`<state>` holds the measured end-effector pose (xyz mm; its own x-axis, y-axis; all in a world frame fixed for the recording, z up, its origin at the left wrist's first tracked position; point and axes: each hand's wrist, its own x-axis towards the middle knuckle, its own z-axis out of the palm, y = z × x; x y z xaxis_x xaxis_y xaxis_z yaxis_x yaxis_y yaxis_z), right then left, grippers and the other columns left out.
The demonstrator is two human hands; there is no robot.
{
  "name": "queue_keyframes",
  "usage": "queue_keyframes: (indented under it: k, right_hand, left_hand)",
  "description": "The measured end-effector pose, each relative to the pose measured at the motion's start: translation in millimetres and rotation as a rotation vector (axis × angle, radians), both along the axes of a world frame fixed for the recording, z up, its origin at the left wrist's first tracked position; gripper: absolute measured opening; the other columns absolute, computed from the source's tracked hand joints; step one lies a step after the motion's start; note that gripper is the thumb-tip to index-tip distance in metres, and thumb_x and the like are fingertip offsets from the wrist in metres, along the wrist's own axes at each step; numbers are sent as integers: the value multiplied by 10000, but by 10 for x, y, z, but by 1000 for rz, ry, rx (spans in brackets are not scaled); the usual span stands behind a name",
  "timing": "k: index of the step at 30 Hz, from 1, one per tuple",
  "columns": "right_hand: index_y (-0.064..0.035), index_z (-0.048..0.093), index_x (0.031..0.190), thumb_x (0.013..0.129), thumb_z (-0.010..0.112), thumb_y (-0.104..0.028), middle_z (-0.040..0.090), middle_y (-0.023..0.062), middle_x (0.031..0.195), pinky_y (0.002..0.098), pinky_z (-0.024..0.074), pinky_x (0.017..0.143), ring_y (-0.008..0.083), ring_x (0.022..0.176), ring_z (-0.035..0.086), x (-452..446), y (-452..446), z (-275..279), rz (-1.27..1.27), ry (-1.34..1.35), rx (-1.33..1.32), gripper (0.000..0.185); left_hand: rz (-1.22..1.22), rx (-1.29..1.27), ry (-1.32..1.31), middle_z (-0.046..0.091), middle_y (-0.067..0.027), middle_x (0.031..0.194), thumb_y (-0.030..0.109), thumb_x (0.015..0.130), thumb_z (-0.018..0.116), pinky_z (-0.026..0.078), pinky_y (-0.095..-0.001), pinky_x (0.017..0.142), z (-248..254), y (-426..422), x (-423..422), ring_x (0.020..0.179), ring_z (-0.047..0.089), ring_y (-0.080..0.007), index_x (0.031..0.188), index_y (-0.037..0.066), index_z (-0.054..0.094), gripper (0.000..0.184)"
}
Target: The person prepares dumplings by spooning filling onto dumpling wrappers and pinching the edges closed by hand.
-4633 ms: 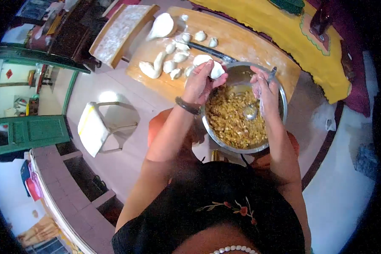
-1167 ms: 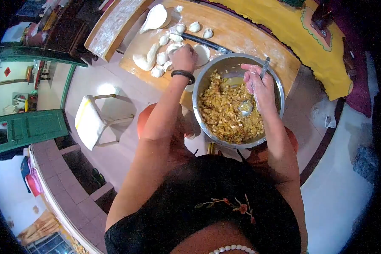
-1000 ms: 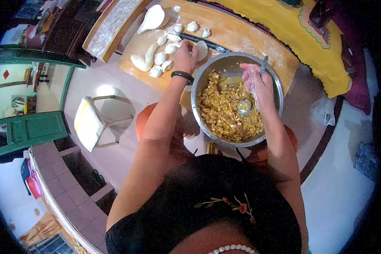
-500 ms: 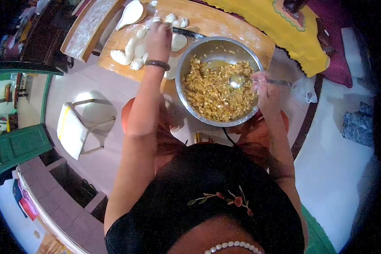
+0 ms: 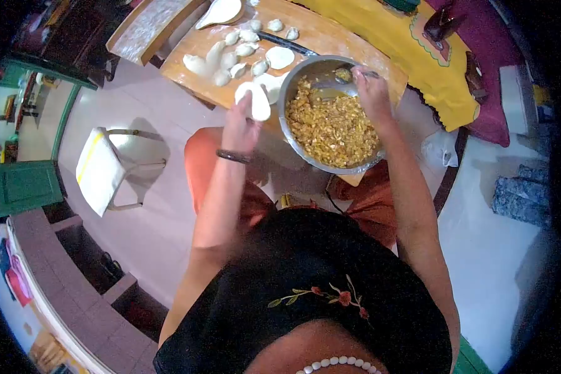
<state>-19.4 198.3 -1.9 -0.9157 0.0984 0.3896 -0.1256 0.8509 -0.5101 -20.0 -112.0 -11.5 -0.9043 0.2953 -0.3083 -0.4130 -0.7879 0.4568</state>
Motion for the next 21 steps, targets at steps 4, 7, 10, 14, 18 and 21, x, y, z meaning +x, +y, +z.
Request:
queue_keyframes:
  k: [4,7,10,14,18,21]
  right_hand:
    - [22,607,879,912,452,-226,612,212,840,417,475,697,366,715,583,-116,-530,131,102,-29,70,294]
    - [-50,626,1038,910,478,-218,632,164,997,341,478,763,278,865,609,118,-817,173,317,-178,-40,258]
    - [-36,609,1053,912,480,-200,632,152,988,333,481,773,252,867,604,493,-724,138,597,-62,124,251]
    - [-23,612,978,923,436,-190,625,143,927,380,472,802,273,882,605,667,-246,262,324,-138,-219,248]
    - [3,615,921,917,448,-164,638,136,846,369,481,723,280,781,609,524,25,279,14,-8,40,236]
    - [11,608,842,910,452,-189,619,152,803,404,481,720,306,799,608,305,111,161,-166,-114,442,263]
  left_hand:
    - [-31,-23,-40,573,-131,1074,162,925,488,547,-265,720,9,18,187,864,602,-174,1215,-32,371,368]
    - [-119,-38,-20,584,-123,984,176,905,526,535,-269,701,-96,101,241,797,594,-172,1184,-34,393,374]
    - [-142,-62,-7,578,-132,972,174,886,553,537,-290,696,-179,121,249,787,590,-180,1162,-22,418,364]
    - [-146,-86,-54,580,-117,946,178,876,570,534,-304,681,-159,156,271,780,589,-177,1121,-2,453,326]
    - [-135,-88,-75,573,-109,922,164,891,546,526,-305,656,-186,179,243,763,583,-166,1093,3,459,273]
    - [-130,-80,-66,570,-107,900,151,900,526,523,-305,646,-179,191,230,744,579,-163,1089,1,459,250]
